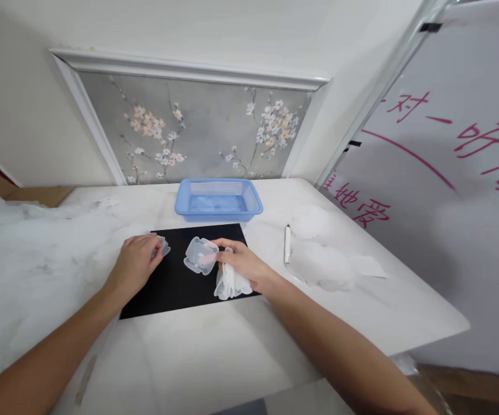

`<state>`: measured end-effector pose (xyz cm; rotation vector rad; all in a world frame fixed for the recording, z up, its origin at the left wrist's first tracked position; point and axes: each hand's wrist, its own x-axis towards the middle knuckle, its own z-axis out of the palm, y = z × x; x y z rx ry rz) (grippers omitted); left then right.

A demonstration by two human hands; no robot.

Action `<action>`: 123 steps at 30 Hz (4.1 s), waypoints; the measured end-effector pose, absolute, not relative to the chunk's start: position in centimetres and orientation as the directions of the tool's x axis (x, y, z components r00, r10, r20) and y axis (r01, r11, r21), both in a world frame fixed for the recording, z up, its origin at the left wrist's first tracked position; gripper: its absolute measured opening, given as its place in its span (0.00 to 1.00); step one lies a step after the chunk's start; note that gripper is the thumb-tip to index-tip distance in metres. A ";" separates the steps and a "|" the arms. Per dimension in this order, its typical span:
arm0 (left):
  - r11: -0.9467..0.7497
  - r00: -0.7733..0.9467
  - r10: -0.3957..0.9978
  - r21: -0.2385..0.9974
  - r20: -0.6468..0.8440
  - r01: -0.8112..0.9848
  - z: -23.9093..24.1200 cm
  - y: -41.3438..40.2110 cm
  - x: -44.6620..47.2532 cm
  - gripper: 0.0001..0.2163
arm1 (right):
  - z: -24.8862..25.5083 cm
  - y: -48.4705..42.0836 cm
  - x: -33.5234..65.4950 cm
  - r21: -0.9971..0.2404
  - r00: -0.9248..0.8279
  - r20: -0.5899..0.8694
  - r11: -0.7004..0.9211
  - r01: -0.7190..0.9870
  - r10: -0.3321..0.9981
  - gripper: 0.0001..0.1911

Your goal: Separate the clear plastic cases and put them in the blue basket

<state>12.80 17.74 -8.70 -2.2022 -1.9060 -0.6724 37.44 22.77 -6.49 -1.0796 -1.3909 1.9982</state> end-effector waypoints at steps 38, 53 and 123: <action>0.288 -0.044 0.933 0.813 -0.358 -0.506 -6.3 16.7 16.0 0.06 | -6.9 22.2 37.4 -0.863 -0.415 0.157 0.329 0.384 0.896 0.14; 0.124 -0.067 0.991 0.990 -0.119 0.072 -6.7 16.4 16.3 0.11 | -7.6 21.6 36.2 -0.868 -0.473 0.209 0.385 0.314 0.856 0.08; 0.228 -0.093 0.943 0.824 -0.319 -0.518 -8.7 17.4 15.5 0.09 | -0.7 28.1 36.8 -0.994 -0.379 -0.092 -0.106 -0.016 0.921 0.11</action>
